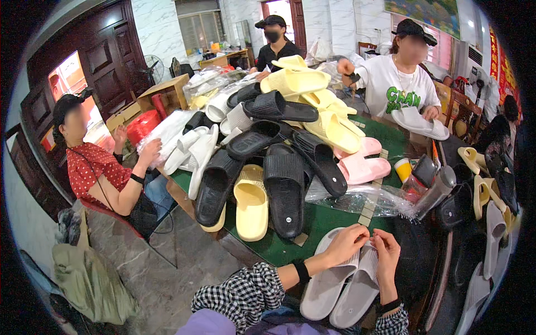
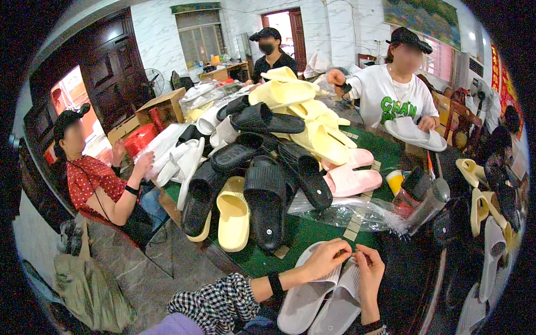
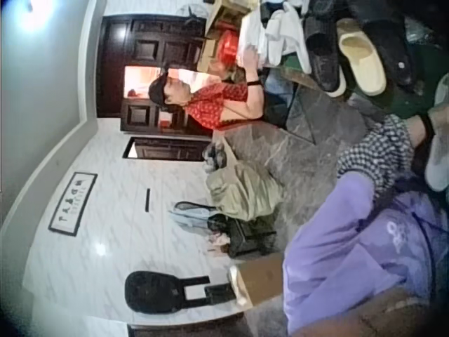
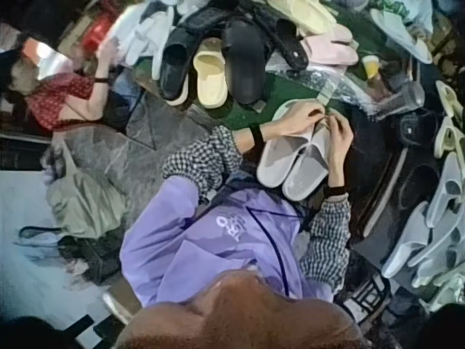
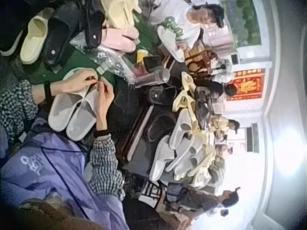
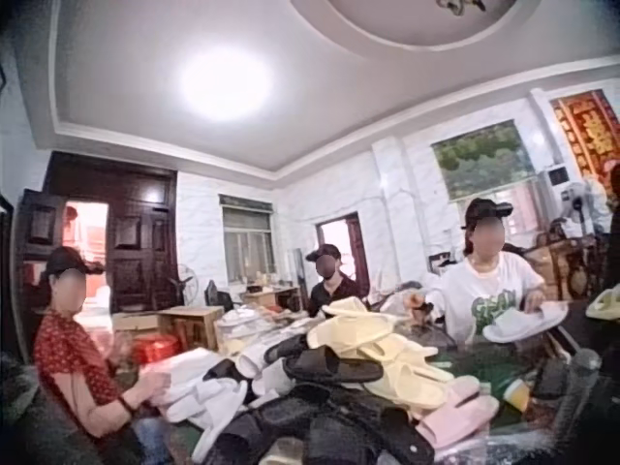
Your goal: Checking and organizing rubber sandals at a manufacturing table.
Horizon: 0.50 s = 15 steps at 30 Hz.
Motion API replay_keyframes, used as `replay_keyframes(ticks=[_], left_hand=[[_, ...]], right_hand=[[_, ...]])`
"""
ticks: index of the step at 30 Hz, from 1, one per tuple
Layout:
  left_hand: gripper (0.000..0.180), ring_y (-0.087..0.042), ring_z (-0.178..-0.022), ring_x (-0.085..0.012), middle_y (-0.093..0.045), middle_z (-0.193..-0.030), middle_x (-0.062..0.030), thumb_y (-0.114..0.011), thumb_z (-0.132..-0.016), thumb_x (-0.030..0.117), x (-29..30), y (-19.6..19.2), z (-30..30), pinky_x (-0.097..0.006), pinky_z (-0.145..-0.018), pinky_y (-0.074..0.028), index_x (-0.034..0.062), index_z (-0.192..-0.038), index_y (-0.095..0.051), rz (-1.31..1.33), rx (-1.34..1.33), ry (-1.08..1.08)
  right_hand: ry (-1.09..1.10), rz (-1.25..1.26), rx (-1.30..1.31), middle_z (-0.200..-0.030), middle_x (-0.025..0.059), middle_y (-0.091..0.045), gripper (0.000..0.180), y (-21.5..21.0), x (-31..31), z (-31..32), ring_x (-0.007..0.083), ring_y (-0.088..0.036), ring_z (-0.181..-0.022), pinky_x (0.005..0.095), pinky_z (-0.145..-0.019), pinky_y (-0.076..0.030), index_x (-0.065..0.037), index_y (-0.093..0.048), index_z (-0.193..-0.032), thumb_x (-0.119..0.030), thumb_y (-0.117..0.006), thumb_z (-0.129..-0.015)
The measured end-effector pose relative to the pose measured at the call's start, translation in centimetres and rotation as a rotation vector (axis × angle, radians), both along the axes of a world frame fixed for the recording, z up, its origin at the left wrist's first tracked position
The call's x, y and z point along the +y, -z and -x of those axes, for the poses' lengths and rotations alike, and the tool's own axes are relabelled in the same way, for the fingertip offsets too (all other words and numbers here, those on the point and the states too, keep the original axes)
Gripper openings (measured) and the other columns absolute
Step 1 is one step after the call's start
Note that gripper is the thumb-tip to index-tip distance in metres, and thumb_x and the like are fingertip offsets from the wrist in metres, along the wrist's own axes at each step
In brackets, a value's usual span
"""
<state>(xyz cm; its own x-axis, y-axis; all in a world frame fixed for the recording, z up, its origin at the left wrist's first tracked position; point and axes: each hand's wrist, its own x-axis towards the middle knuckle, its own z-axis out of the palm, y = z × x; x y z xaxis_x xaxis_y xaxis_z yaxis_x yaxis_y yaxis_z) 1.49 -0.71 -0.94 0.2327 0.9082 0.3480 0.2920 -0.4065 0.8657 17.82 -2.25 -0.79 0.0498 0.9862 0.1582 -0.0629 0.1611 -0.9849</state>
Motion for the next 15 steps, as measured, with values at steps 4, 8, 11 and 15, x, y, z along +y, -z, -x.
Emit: replay_keyframes(ticks=[4,8,11,15], left_hand=[[0.010,-0.060,-0.073,-0.0268,-0.060,-0.087,-0.0130,-0.062,-0.089,0.010,-0.25,-0.28,-0.17,-0.036,-0.065,-0.048,0.0008,-0.093,-0.062,-0.134,0.004,-0.043],[0.010,-0.059,-0.072,-0.0251,-0.061,-0.087,-0.0107,-0.064,-0.088,0.011,-0.66,-0.59,-0.16,-0.035,-0.064,-0.048,0.0018,-0.093,-0.063,-0.125,0.041,-0.113],[0.009,-0.059,-0.079,-0.0262,-0.062,-0.087,-0.0098,-0.065,-0.087,0.011,-0.54,-0.80,-0.03,-0.036,-0.066,-0.048,0.0024,-0.091,-0.065,-0.221,0.121,-0.142],[0.008,-0.057,-0.082,-0.0295,-0.064,-0.087,-0.0097,-0.067,-0.083,0.009,-0.36,-0.66,-0.01,-0.039,-0.074,-0.045,0.0033,-0.088,-0.065,-0.244,0.163,-0.138]], right_hand=[[0.027,-0.006,-0.011,-0.090,0.0015,-0.064,0.013,-0.40,-0.08,0.12,0.0076,-0.059,-0.079,0.0219,-0.071,-0.048,-0.001,-0.069,-0.103,-0.006,-0.062,-0.093],[0.043,0.014,0.007,-0.089,0.0002,-0.065,0.012,-0.80,-0.29,0.08,0.0062,-0.058,-0.078,0.0208,-0.069,-0.046,-0.001,-0.068,-0.102,-0.006,-0.061,-0.093],[0.053,0.045,0.056,-0.090,0.0008,-0.064,0.012,-0.90,-0.30,-0.02,0.0065,-0.057,-0.079,0.0209,-0.070,-0.046,-0.001,-0.066,-0.103,-0.006,-0.061,-0.094],[0.016,0.019,-0.050,-0.093,0.0026,-0.065,0.013,-0.64,-0.23,0.13,0.0086,-0.059,-0.082,0.0218,-0.072,-0.048,0.001,-0.066,-0.102,-0.007,-0.061,-0.093]])
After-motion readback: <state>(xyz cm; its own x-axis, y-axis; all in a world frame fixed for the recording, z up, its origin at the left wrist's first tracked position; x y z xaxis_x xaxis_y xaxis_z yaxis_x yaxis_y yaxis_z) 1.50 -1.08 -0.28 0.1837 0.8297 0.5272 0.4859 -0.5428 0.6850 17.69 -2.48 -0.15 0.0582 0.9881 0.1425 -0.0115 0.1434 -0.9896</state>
